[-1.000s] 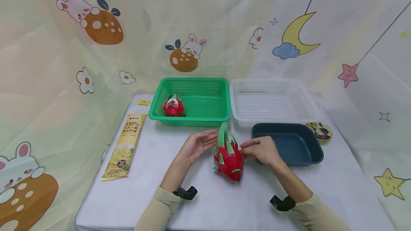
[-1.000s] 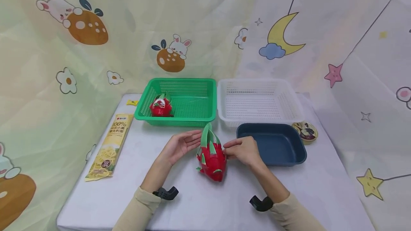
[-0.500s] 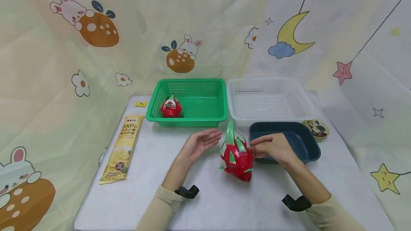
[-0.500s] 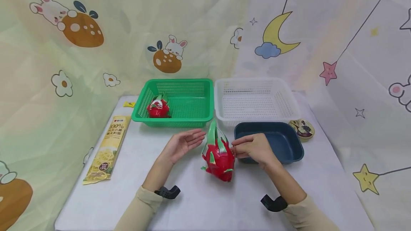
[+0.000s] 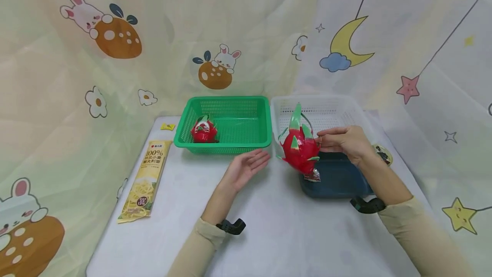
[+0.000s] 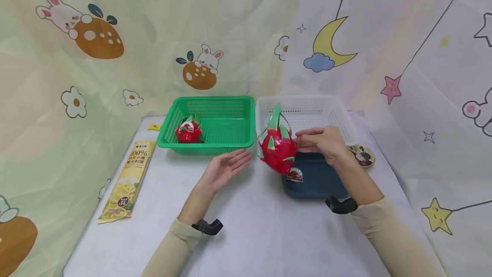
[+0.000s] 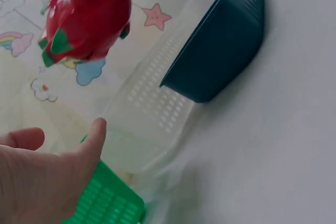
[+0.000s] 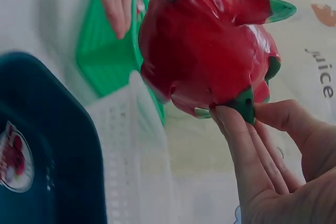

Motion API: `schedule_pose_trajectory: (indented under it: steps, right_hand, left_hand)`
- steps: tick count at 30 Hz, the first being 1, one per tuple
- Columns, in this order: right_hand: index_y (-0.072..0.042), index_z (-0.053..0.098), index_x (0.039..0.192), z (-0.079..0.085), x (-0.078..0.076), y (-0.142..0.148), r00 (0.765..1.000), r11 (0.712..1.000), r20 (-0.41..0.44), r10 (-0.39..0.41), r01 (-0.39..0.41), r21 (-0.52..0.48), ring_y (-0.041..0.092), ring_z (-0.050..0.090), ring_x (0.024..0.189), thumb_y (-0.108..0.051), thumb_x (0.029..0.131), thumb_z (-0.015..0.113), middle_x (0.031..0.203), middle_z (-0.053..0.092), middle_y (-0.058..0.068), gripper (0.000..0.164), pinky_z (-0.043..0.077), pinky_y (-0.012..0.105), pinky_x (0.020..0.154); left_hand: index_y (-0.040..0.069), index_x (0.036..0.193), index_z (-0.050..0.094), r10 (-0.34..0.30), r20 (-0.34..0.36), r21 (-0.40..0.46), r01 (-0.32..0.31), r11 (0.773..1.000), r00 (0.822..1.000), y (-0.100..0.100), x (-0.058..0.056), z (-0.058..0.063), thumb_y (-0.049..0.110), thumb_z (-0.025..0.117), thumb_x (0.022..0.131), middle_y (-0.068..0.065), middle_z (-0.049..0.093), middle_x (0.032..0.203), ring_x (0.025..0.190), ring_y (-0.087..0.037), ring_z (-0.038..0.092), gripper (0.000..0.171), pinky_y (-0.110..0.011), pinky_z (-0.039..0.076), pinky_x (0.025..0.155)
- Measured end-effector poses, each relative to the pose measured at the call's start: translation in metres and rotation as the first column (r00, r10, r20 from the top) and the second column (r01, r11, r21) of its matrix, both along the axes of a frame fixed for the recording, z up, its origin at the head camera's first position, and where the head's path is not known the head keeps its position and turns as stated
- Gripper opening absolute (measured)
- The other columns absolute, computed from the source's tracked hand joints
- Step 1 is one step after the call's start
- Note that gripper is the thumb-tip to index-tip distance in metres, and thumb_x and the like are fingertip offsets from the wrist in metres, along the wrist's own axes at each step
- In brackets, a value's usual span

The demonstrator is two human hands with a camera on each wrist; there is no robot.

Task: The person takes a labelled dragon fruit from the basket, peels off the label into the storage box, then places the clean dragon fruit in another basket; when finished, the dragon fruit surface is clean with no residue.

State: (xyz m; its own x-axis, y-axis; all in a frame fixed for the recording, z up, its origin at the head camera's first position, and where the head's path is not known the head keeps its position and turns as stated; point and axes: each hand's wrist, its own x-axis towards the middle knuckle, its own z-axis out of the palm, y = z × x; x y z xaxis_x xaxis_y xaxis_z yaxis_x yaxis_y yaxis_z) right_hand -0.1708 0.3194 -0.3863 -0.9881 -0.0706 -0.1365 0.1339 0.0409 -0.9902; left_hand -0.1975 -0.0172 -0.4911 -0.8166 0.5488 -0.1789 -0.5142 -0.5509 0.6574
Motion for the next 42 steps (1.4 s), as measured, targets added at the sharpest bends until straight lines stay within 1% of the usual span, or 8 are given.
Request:
schedule_pose_trajectory:
  steps: [3, 8, 16, 22, 30, 33, 37, 42]
  right_hand:
    - [0.016, 0.063, 0.13, 0.006, -0.016, 0.006, 1.0, 0.999, -0.001, -0.028, 0.028, 0.035, 0.02, 0.079, 0.084, -0.011, 0.099, 0.071, 0.093, 0.08, 0.002, 0.041, 0.064, 0.037, 0.075]
    - [0.016, 0.052, 0.141, 0.008, -0.043, 0.013, 0.997, 0.993, 0.019, -0.076, 0.074, 0.094, 0.015, 0.079, 0.082, -0.018, 0.101, 0.071, 0.091, 0.079, -0.004, 0.056, 0.064, 0.033, 0.076]
    - [0.012, 0.056, 0.141, 0.0, -0.076, 0.016, 0.982, 0.984, 0.064, -0.176, 0.173, 0.049, 0.017, 0.079, 0.082, -0.019, 0.098, 0.074, 0.09, 0.079, 0.0, 0.056, 0.063, 0.033, 0.075]
    - [0.012, 0.06, 0.137, -0.013, -0.098, 0.017, 0.967, 0.968, 0.083, -0.239, 0.231, 0.095, 0.017, 0.079, 0.079, -0.02, 0.098, 0.075, 0.086, 0.078, 0.001, 0.052, 0.062, 0.035, 0.078]
    - [0.014, 0.062, 0.134, -0.031, -0.115, 0.016, 0.96, 0.956, 0.091, -0.265, 0.25, 0.152, 0.022, 0.079, 0.078, -0.015, 0.099, 0.073, 0.092, 0.079, 0.012, 0.046, 0.064, 0.035, 0.071]
    - [0.012, 0.062, 0.135, -0.035, -0.119, 0.014, 0.956, 0.945, 0.089, -0.28, 0.258, 0.202, 0.023, 0.079, 0.081, -0.016, 0.1, 0.072, 0.103, 0.078, 0.018, 0.046, 0.064, 0.032, 0.069]
    - [0.009, 0.064, 0.134, -0.041, -0.127, 0.008, 0.954, 0.939, 0.093, -0.285, 0.258, 0.229, 0.029, 0.078, 0.091, -0.016, 0.099, 0.074, 0.12, 0.071, 0.027, 0.044, 0.064, 0.035, 0.074]
    - [0.007, 0.066, 0.133, -0.052, -0.135, 0.006, 0.949, 0.93, 0.102, -0.299, 0.266, 0.253, 0.031, 0.078, 0.092, -0.016, 0.097, 0.076, 0.119, 0.073, 0.026, 0.044, 0.064, 0.035, 0.072]
  left_hand:
    - [-0.011, 0.16, 0.021, -0.012, 0.013, 0.01, 0.011, 1.0, 1.0, 0.008, -0.001, 0.002, 0.009, 0.036, 0.11, -0.03, 0.026, 0.166, 0.152, -0.041, 0.033, 0.056, -0.045, 0.029, 0.125]
    - [-0.011, 0.159, 0.026, -0.012, 0.035, 0.017, 0.012, 1.0, 0.999, 0.021, -0.003, 0.003, 0.009, 0.038, 0.11, -0.03, 0.028, 0.165, 0.152, -0.041, 0.034, 0.054, -0.045, 0.03, 0.125]
    - [-0.012, 0.158, 0.025, -0.003, 0.079, 0.043, 0.0, 0.999, 0.997, 0.041, -0.008, 0.003, 0.008, 0.04, 0.109, -0.031, 0.026, 0.165, 0.153, -0.042, 0.031, 0.055, -0.045, 0.027, 0.126]
    - [-0.014, 0.155, 0.03, 0.015, 0.103, 0.064, -0.022, 0.998, 0.995, 0.053, -0.011, 0.002, 0.009, 0.041, 0.108, -0.032, 0.034, 0.161, 0.151, -0.042, 0.035, 0.054, -0.046, 0.027, 0.126]
    - [-0.012, 0.155, 0.034, 0.08, 0.111, 0.076, -0.089, 0.993, 0.991, 0.064, -0.012, -0.002, 0.001, 0.041, 0.105, -0.031, 0.041, 0.157, 0.147, -0.041, 0.041, 0.052, -0.043, 0.035, 0.123]
    - [-0.011, 0.155, 0.034, 0.08, 0.118, 0.094, -0.091, 0.991, 0.99, 0.066, -0.012, -0.003, -0.001, 0.041, 0.105, -0.029, 0.042, 0.157, 0.147, -0.04, 0.042, 0.052, -0.042, 0.035, 0.123]
    - [-0.01, 0.156, 0.032, 0.072, 0.088, 0.117, -0.082, 0.99, 0.994, 0.067, -0.012, -0.004, -0.003, 0.038, 0.103, -0.028, 0.039, 0.159, 0.148, -0.039, 0.04, 0.054, -0.041, 0.035, 0.123]
    - [-0.009, 0.156, 0.032, 0.065, 0.073, 0.128, -0.074, 0.989, 0.995, 0.068, -0.013, -0.007, -0.004, 0.037, 0.102, -0.027, 0.038, 0.16, 0.149, -0.038, 0.04, 0.054, -0.04, 0.035, 0.123]
